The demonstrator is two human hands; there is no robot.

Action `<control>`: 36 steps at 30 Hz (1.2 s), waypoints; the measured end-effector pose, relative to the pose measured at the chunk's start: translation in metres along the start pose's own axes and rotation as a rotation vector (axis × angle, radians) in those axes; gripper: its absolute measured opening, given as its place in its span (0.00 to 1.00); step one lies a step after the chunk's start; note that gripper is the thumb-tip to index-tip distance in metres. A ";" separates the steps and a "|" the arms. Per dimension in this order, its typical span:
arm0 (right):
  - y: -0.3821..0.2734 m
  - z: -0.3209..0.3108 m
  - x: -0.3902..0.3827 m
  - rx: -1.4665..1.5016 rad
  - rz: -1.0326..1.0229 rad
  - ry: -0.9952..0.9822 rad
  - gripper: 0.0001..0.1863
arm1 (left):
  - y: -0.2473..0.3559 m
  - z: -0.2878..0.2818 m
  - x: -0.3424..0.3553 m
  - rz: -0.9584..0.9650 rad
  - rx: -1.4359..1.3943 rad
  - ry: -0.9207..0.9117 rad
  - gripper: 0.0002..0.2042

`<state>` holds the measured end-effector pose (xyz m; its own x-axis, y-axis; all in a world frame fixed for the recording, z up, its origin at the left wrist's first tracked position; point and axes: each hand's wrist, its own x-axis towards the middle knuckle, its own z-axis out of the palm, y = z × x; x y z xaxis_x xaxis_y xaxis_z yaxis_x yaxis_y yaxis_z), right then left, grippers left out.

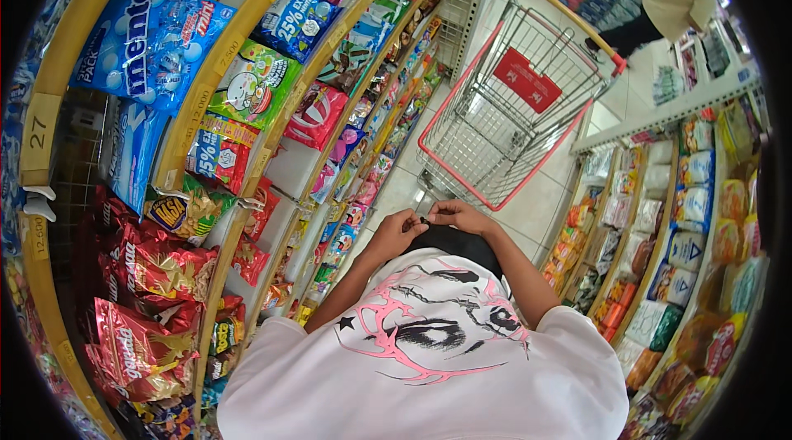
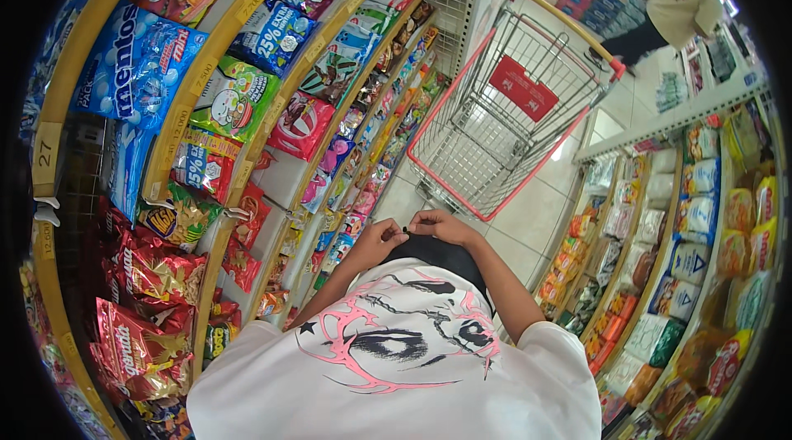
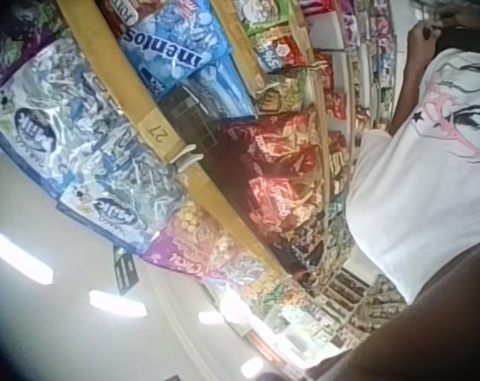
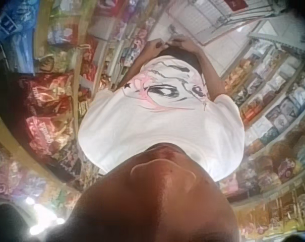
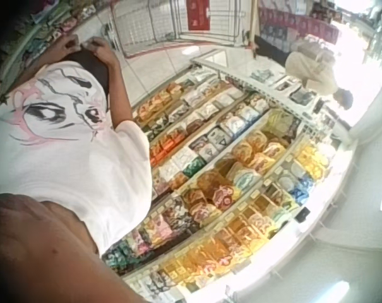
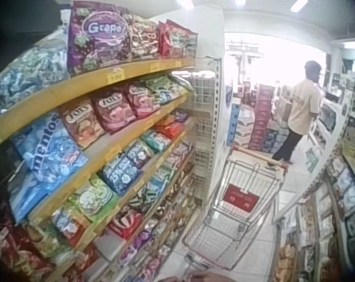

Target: Selecting various snack bags from shelves and placing them in a grocery cart.

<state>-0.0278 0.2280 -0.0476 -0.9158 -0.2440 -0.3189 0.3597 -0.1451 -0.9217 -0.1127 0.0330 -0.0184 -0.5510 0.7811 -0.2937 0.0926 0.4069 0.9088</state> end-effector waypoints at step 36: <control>-0.029 -0.272 -0.214 -0.374 0.517 -0.356 0.24 | 0.070 0.239 -0.031 -0.343 -0.176 0.405 0.15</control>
<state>0.1095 0.5456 -0.0127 -0.5089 -0.4994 -0.7012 0.5871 0.3944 -0.7070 0.1092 0.1506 -0.0166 -0.8027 0.3594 -0.4759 -0.2690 0.4939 0.8269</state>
